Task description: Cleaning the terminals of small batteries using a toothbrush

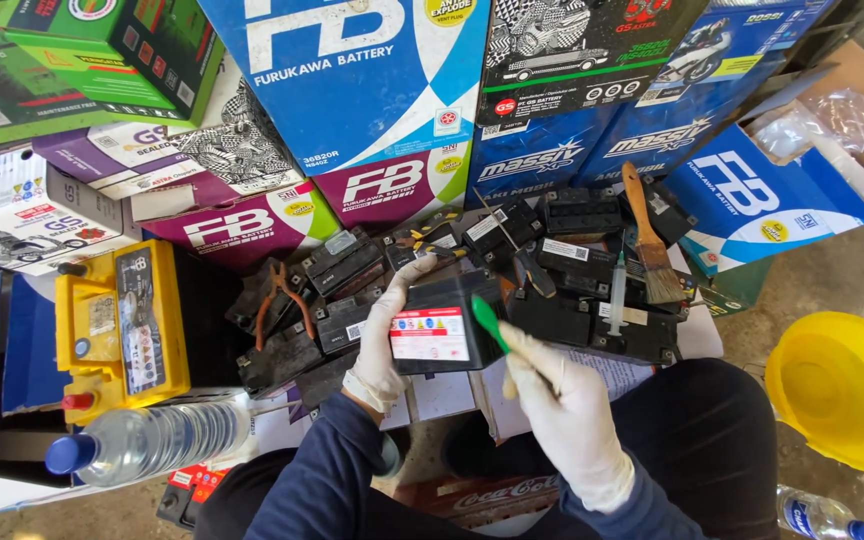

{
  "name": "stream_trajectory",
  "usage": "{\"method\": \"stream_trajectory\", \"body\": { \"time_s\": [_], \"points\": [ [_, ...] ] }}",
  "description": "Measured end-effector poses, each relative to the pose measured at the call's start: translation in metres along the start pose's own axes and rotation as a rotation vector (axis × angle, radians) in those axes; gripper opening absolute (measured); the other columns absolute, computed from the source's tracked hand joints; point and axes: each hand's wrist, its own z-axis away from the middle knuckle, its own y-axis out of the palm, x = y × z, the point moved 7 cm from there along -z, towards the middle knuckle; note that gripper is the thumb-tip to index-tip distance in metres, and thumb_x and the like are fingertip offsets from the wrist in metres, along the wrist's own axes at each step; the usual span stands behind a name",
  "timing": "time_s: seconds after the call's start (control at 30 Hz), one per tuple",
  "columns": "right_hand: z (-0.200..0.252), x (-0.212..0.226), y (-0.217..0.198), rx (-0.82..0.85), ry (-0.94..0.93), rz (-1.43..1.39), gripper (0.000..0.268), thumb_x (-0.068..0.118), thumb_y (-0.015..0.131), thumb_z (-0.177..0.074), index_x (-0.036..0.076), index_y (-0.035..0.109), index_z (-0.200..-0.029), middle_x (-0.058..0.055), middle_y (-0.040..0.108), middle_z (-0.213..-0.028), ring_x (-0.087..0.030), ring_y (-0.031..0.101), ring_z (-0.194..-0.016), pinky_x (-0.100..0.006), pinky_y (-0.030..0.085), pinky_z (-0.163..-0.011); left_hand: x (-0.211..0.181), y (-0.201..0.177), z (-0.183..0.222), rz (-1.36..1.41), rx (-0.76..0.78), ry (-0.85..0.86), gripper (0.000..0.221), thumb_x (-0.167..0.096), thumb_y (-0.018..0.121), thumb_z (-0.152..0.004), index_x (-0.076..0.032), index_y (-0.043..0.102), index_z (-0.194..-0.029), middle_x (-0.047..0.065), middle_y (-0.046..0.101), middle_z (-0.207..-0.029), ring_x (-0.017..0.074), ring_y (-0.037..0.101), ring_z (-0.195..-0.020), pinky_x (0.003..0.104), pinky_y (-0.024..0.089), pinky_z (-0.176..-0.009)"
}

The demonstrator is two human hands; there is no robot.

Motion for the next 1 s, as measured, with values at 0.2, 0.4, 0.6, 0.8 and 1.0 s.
{"method": "stream_trajectory", "body": {
  "time_s": [0.2,0.4,0.6,0.8,1.0],
  "points": [
    [0.012,0.045,0.013,0.162,-0.374,-0.035,0.041,-0.004,0.059,-0.095,0.008,0.065,-0.134,0.001,0.066,-0.066,-0.009,0.061,-0.055,-0.022,0.058,-0.059,-0.028,0.025,0.018,0.225,0.28,0.002,0.073,-0.047,0.055,-0.096,0.007,0.051,-0.145,0.026,0.066,-0.131,0.0327,0.067,-0.115,0.045,0.05,-0.107],
    [-0.015,0.065,0.007,-0.052,-0.349,0.162,0.034,-0.002,0.066,-0.092,0.002,0.07,-0.125,-0.013,0.073,-0.127,-0.017,0.072,-0.116,-0.027,0.053,-0.109,-0.006,0.019,0.025,0.443,0.245,-0.14,0.07,-0.049,0.048,-0.101,0.001,0.049,-0.151,0.022,0.061,-0.139,0.0334,0.062,-0.121,0.049,0.046,-0.11],
    [0.022,0.05,0.016,0.141,-0.429,0.109,0.043,-0.005,0.062,-0.09,0.009,0.067,-0.13,0.001,0.075,-0.07,-0.008,0.068,-0.057,-0.021,0.061,-0.063,-0.015,0.005,0.02,0.676,0.222,-0.169,0.067,-0.043,0.056,-0.101,0.0,0.048,-0.152,0.025,0.062,-0.138,0.0353,0.066,-0.119,0.053,0.056,-0.101],
    [0.019,0.043,0.013,0.081,-0.677,0.305,0.056,0.004,0.075,-0.091,0.017,0.055,-0.142,0.0,0.078,-0.085,-0.009,0.067,-0.061,-0.025,0.061,-0.06,-0.012,0.001,0.023,0.768,-0.113,-0.244,0.052,-0.048,0.061,-0.099,-0.004,0.068,-0.126,0.015,0.075,-0.115,0.0299,0.073,-0.103,0.05,0.059,-0.094],
    [-0.005,0.046,0.048,0.153,-0.743,0.301,0.038,0.004,0.076,-0.093,0.012,0.069,-0.13,-0.006,0.072,-0.086,-0.015,0.058,-0.062,-0.033,0.051,-0.059,-0.006,0.011,0.028,0.744,-0.007,-0.225,0.055,-0.049,0.061,-0.099,-0.004,0.066,-0.13,0.017,0.074,-0.119,0.0306,0.073,-0.103,0.047,0.061,-0.093]
  ]
}}
